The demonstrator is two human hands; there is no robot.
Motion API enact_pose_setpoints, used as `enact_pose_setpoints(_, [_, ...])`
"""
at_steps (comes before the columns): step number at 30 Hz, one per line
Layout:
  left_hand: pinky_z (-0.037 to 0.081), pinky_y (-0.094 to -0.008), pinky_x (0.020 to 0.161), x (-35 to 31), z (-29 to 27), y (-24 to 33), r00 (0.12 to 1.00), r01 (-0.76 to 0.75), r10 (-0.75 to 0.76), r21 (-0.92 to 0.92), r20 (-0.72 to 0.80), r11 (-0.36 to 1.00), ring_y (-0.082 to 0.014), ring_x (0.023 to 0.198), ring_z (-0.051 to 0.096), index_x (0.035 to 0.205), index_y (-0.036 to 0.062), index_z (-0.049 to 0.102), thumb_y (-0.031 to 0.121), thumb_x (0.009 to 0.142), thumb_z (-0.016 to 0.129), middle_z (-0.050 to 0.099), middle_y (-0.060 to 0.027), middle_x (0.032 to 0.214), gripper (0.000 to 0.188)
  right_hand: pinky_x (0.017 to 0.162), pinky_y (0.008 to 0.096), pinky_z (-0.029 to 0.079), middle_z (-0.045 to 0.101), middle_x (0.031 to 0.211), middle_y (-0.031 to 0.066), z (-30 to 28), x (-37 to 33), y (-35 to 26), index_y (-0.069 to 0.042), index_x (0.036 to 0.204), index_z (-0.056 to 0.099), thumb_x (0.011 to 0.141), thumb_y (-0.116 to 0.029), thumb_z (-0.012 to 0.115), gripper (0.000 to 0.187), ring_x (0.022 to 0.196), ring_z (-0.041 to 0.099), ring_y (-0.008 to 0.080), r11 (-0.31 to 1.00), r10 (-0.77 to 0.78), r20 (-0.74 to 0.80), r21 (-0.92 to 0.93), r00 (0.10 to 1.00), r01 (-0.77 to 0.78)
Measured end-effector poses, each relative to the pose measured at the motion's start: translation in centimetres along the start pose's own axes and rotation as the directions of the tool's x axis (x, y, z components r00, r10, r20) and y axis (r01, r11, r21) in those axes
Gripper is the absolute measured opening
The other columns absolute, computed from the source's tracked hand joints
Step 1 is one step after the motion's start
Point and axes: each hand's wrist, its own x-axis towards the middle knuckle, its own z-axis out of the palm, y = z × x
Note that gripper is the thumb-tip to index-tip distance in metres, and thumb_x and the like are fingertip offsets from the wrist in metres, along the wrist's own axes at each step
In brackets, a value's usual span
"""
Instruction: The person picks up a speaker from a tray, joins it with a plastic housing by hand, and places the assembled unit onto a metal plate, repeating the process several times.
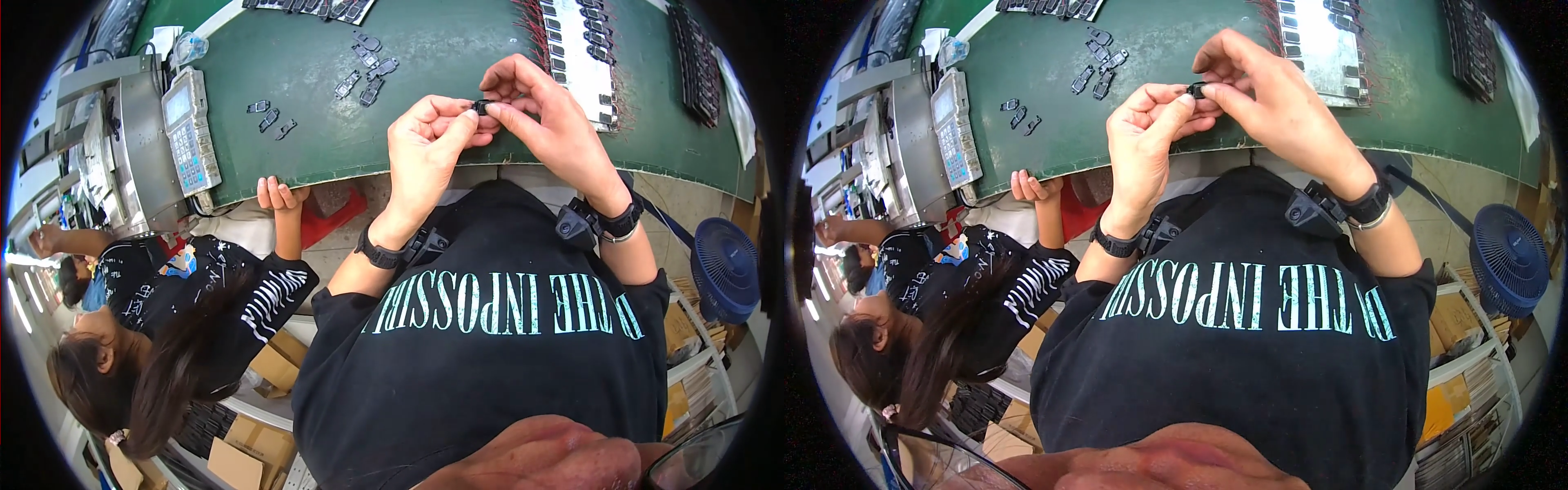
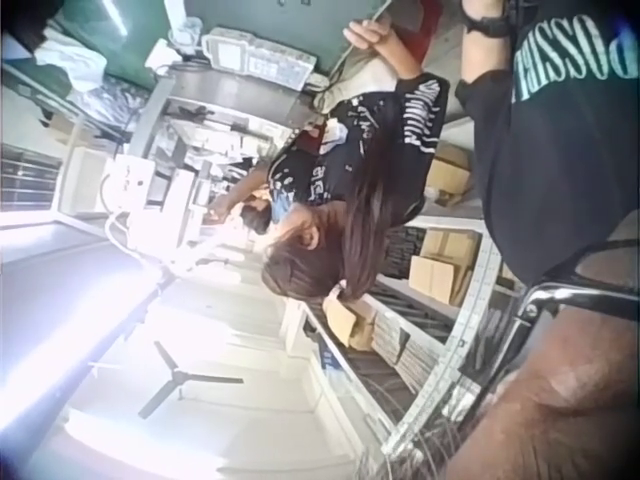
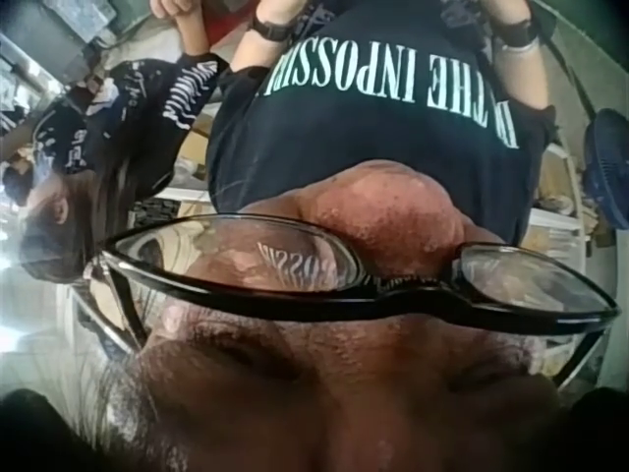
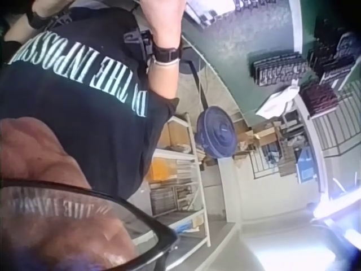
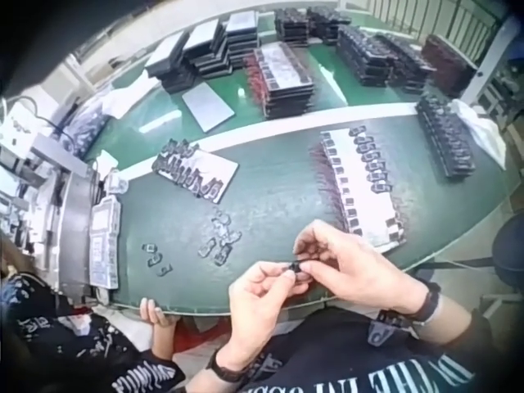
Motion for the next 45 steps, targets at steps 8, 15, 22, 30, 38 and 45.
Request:
enact_pose_setpoints(8, [0.059, -0.0255, 0.074, 0.0, 0.8, -1.1, 0.999, -0.036, 0.034, 0.165, 0.015, 0.986, -0.0161, 0.08, 0.072, 0.104, -0.005, 0.06, 0.002, 0.095, 0.064, 0.072, -0.0148, 0.096, 0.012, 0.085, 0.0287, 0.05, 0.061, 0.096, 0.0069, -0.2, -1.2, -0.7, 0.0, 0.112, 0.054, 0.091, 0.002, 0.059, 0.022, 0.089, 0.06, 0.0153, 0.942, -0.096, 0.012, -0.321, 0.995, 0.095])
enact_pose_setpoints(15, [0.058, -0.0254, 0.072, -1.2, 3.0, -0.8, 0.988, -0.146, 0.127, 0.287, 0.083, 0.947, -0.0138, 0.083, 0.071, 0.114, -0.0037, 0.059, 0.003, 0.095, 0.064, 0.07, -0.0122, 0.11, 0.021, 0.08, 0.0301, 0.051, 0.064, 0.095, 0.0082, -5.2, -3.7, -1.9, 0.0, 0.107, 0.06, 0.088, 0.0, 0.064, 0.02, 0.085, 0.063, 0.0187, 0.944, -0.078, -0.194, -0.33, 0.978, 0.01])
enact_pose_setpoints(22, [0.057, -0.0248, 0.072, -0.7, 3.1, -0.8, 0.982, -0.156, 0.116, 0.301, 0.146, 0.941, -0.0131, 0.088, 0.07, 0.12, -0.0022, 0.059, 0.002, 0.097, 0.06, 0.067, -0.0113, 0.12, 0.023, 0.079, 0.0307, 0.051, 0.066, 0.094, 0.009, -10.6, -3.5, 0.9, 0.0, 0.097, 0.069, 0.087, -0.003, 0.068, 0.011, 0.087, 0.065, 0.0216, 0.752, -0.155, -0.368, -0.646, 0.917, -0.132])
enact_pose_setpoints(30, [0.057, -0.0243, 0.071, -1.0, 3.1, -1.1, 0.985, -0.142, 0.096, 0.347, 0.144, 0.927, -0.0126, 0.086, 0.07, 0.115, -0.0018, 0.062, 0.002, 0.098, 0.059, 0.069, -0.0101, 0.115, 0.018, 0.08, 0.0323, 0.05, 0.067, 0.095, 0.0088, -10.4, -3.2, 2.3, -0.002, 0.1, 0.071, 0.086, -0.003, 0.069, 0.014, 0.092, 0.063, 0.0239, 0.639, -0.386, -0.343, -0.769, 0.856, -0.019])
enact_pose_setpoints(38, [0.054, -0.0252, 0.066, -1.4, 0.2, -0.4, 0.902, -0.354, 0.427, 0.666, 0.06, 0.657, -0.0173, 0.079, 0.07, 0.103, 0.0006, 0.069, 0.0, 0.091, 0.065, 0.07, -0.01, 0.107, 0.013, 0.082, 0.0353, 0.048, 0.064, 0.097, 0.0098, -9.6, -5.3, 1.2, -0.004, 0.106, 0.072, 0.086, 0.0, 0.068, 0.021, 0.094, 0.059, 0.027, 0.543, -0.389, -0.241, -0.839, 0.889, 0.011])
enact_pose_setpoints(45, [0.053, -0.035, 0.069, 0.3, -6.8, 2.6, 0.718, -0.162, 0.696, 0.975, 0.011, 0.151, -0.0259, 0.08, 0.065, 0.097, 0.0073, 0.073, 0.007, 0.083, 0.073, 0.067, -0.0068, 0.097, 0.014, 0.085, 0.0369, 0.047, 0.063, 0.102, 0.0114, -9.6, -5.4, 1.1, 0.0, 0.105, 0.068, 0.086, 0.0, 0.068, 0.019, 0.097, 0.058, 0.0275, 0.496, -0.341, -0.144, -0.867, 0.929, 0.048])
